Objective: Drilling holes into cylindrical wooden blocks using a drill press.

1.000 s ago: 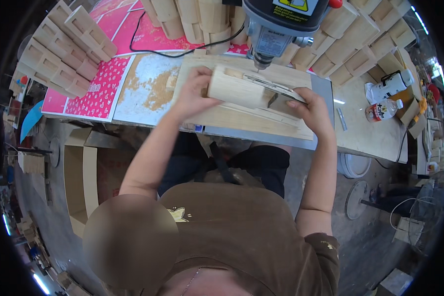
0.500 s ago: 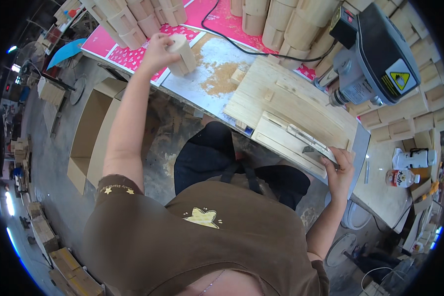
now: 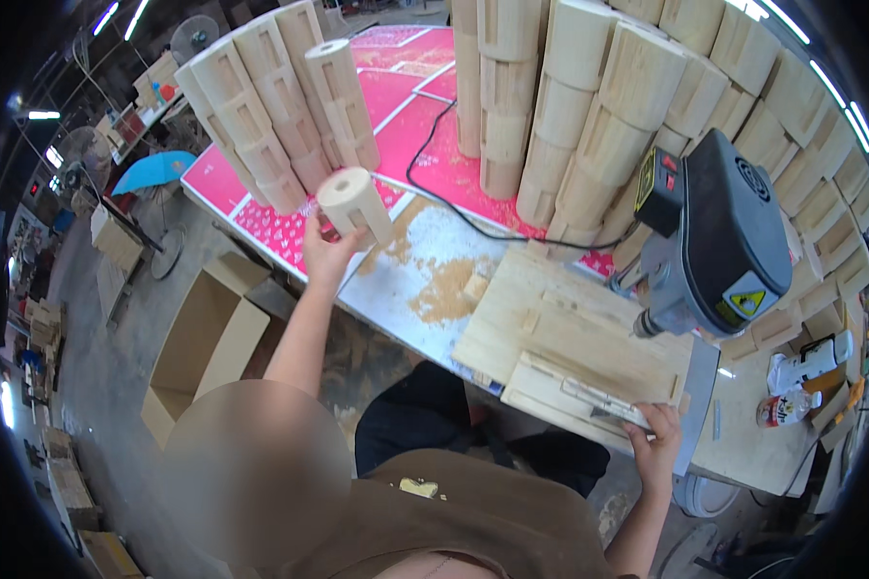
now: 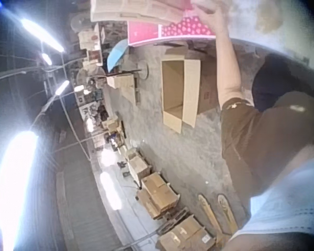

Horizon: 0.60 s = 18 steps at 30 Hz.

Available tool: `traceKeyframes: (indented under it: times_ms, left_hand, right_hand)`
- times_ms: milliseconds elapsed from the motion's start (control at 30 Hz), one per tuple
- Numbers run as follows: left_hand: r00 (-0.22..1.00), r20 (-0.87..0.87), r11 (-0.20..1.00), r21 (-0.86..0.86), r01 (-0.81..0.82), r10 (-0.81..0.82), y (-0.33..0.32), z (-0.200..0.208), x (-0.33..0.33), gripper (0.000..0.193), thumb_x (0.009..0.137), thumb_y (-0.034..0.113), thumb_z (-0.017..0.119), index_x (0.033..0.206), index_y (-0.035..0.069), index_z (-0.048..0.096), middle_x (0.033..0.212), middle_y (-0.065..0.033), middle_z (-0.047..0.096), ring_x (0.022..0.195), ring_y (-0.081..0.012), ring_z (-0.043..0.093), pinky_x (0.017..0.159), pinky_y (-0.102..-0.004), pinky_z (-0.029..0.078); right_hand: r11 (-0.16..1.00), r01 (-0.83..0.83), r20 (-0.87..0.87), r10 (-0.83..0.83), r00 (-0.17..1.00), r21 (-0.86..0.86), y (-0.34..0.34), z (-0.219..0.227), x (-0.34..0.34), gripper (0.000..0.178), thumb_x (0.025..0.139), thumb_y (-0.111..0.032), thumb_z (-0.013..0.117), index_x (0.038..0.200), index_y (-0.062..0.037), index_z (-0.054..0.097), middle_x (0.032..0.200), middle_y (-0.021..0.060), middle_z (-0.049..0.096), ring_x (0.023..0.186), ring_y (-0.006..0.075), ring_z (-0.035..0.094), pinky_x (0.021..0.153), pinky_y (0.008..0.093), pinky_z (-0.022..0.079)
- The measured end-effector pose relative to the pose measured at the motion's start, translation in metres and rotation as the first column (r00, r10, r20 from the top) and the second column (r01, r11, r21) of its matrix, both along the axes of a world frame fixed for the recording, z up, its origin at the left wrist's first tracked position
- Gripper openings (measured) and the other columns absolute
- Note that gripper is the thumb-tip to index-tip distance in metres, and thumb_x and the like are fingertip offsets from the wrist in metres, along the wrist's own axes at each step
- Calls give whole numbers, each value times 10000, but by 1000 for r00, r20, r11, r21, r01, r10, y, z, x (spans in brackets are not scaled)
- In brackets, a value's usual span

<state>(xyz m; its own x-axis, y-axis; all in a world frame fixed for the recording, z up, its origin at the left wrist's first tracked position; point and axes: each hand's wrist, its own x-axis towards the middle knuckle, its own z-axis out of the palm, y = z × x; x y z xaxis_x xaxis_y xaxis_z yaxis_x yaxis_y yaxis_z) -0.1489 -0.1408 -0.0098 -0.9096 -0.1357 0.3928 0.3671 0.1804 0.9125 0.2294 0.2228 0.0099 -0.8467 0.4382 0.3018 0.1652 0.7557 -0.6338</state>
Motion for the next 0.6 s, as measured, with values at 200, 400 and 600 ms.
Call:
traceKeyframes:
  times_ms: [200, 400, 600]
  left_hand:
    - [963, -270, 998, 64, 20, -2, 10, 166, -98, 674, 668, 124, 803, 1219, -53, 457, 1077, -118, 595, 954, -188, 603, 772, -283, 523]
    - [849, -436, 875, -228, -426, 300, -6, 215, -266, 754, 542, 318, 853, 1144, -16, 545, 1051, -153, 637, 976, -263, 618, 834, -350, 492]
    - [821, -336, 700, -431, -569, 461, 30, 221, -260, 665, 535, 362, 843, 1032, 0, 588, 1045, -176, 638, 975, -301, 615, 834, -373, 489]
  right_hand:
    - [999, 30, 9, -30, 1000, 11, -6, 8, -1, 269, 570, -38, 710, 830, -33, 641, 799, 85, 590, 777, 269, 530, 706, 353, 415]
    - [999, 54, 24, -54, 998, -3, -11, 10, -5, 294, 538, -29, 720, 818, -35, 632, 794, 90, 586, 778, 276, 527, 700, 360, 417]
    - [992, 123, 48, -123, 991, 6, -15, 9, -5, 276, 541, -47, 718, 802, -36, 628, 785, 85, 578, 786, 265, 526, 708, 350, 412]
